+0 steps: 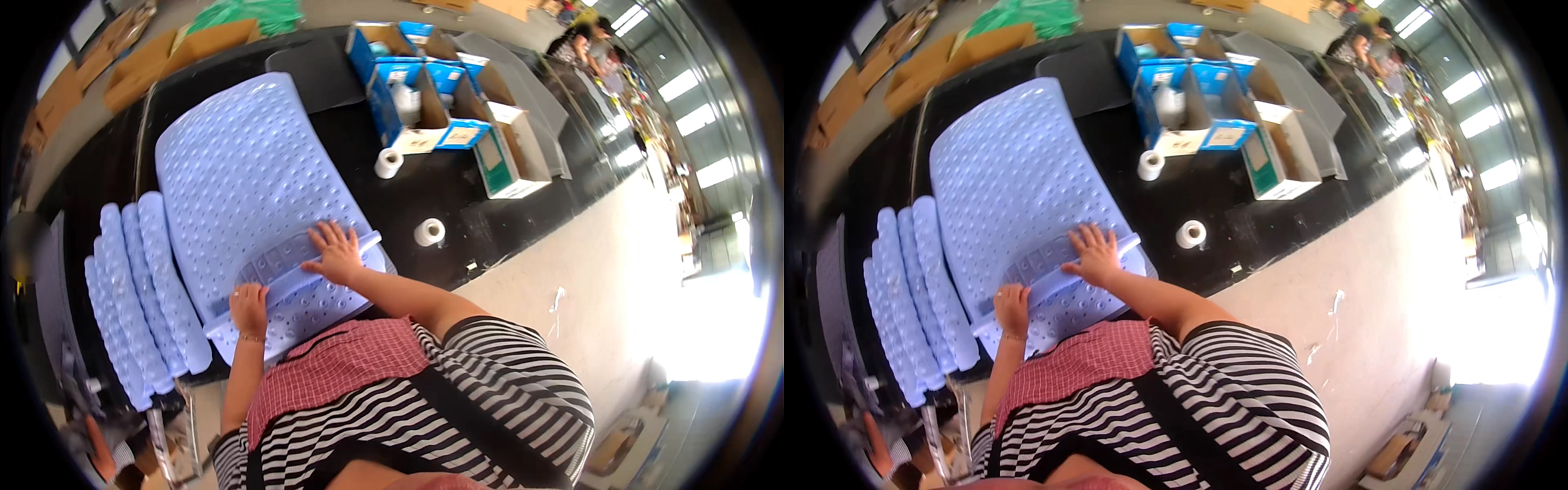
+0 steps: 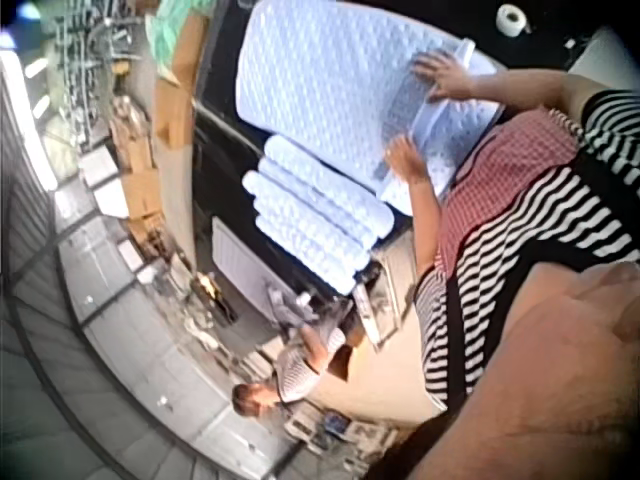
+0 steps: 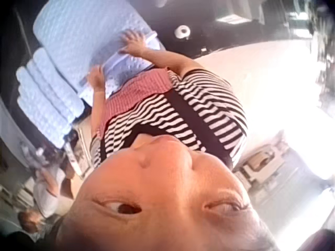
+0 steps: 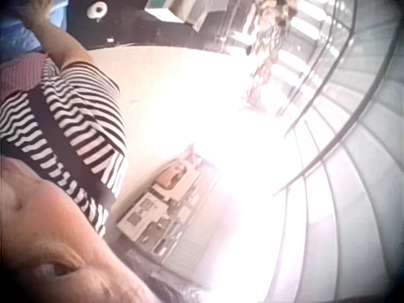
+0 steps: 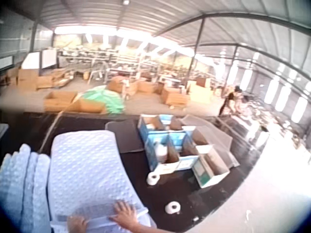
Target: The person rolls up textured blue pads by hand on a workbench, stacking the finished rolls to the side.
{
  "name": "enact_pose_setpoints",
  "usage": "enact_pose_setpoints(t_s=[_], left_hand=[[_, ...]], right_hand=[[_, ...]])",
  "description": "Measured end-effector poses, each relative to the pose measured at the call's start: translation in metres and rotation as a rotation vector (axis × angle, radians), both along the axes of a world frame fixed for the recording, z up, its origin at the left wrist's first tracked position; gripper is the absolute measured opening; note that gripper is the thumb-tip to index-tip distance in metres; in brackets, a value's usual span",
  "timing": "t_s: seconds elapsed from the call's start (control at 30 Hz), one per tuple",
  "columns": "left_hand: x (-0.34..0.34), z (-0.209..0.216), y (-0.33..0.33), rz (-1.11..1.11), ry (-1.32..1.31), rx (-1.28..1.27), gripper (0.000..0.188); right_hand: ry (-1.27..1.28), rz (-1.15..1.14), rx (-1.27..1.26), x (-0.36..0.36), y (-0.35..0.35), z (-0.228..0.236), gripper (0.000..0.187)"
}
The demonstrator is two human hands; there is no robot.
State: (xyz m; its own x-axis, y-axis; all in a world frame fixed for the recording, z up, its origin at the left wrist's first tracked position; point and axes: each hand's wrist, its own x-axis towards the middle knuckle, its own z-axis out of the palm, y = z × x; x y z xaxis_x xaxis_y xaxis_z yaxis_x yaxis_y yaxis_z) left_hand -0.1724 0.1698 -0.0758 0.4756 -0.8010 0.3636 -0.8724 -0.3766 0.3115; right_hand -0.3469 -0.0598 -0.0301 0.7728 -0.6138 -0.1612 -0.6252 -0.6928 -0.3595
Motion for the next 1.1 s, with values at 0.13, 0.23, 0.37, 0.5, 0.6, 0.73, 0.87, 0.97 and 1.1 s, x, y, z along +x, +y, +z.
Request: enact_pose_setpoints(t_s=[0.13,0.23,0.37,0.5,0.6,0.73,0.87,0.97,1.1], left_hand=[[-0.015,0.039,-0.002,-0.106,0.048,0.06,0.034],[-0.025,0.053,0.006,-0.113,0.003,0.05,0.045],[-0.021,0.048,0.007,-0.112,0.012,0.044,0.046],[-0.016,0.046,0.004,-0.122,0.054,0.045,0.041],[-0.015,0.045,0.002,-0.107,0.108,0.086,0.039],[-0.014,0.041,-0.001,-0.112,0.097,0.061,0.037],[-0.008,0.035,0.005,-0.132,0.096,0.016,0.037],[-0.006,0.037,0.002,-0.095,0.126,0.016,0.03],[0.006,0.049,-0.018,-0.067,0.173,-0.013,0.026]], right_hand=[[0.002,-0.017,0.021,-0.01,0.0,0.008,0.091],[0.0,-0.007,0.023,-0.009,0.003,0.012,0.092],[-0.113,-0.026,0.024,-0.009,0.005,0.008,0.084],[-0.308,-0.033,-0.067,-0.015,0.007,-0.001,0.061],[-0.44,0.059,-0.051,-0.019,0.006,-0.009,0.043],[-0.378,0.172,0.018,-0.016,0.005,-0.023,0.031],[-0.566,0.322,-0.047,-0.029,0.0,-0.03,0.039],[-0.475,0.347,-0.033,-0.027,-0.004,-0.042,0.048],[-0.545,0.261,-0.086,-0.011,-0.014,-0.031,0.026]])
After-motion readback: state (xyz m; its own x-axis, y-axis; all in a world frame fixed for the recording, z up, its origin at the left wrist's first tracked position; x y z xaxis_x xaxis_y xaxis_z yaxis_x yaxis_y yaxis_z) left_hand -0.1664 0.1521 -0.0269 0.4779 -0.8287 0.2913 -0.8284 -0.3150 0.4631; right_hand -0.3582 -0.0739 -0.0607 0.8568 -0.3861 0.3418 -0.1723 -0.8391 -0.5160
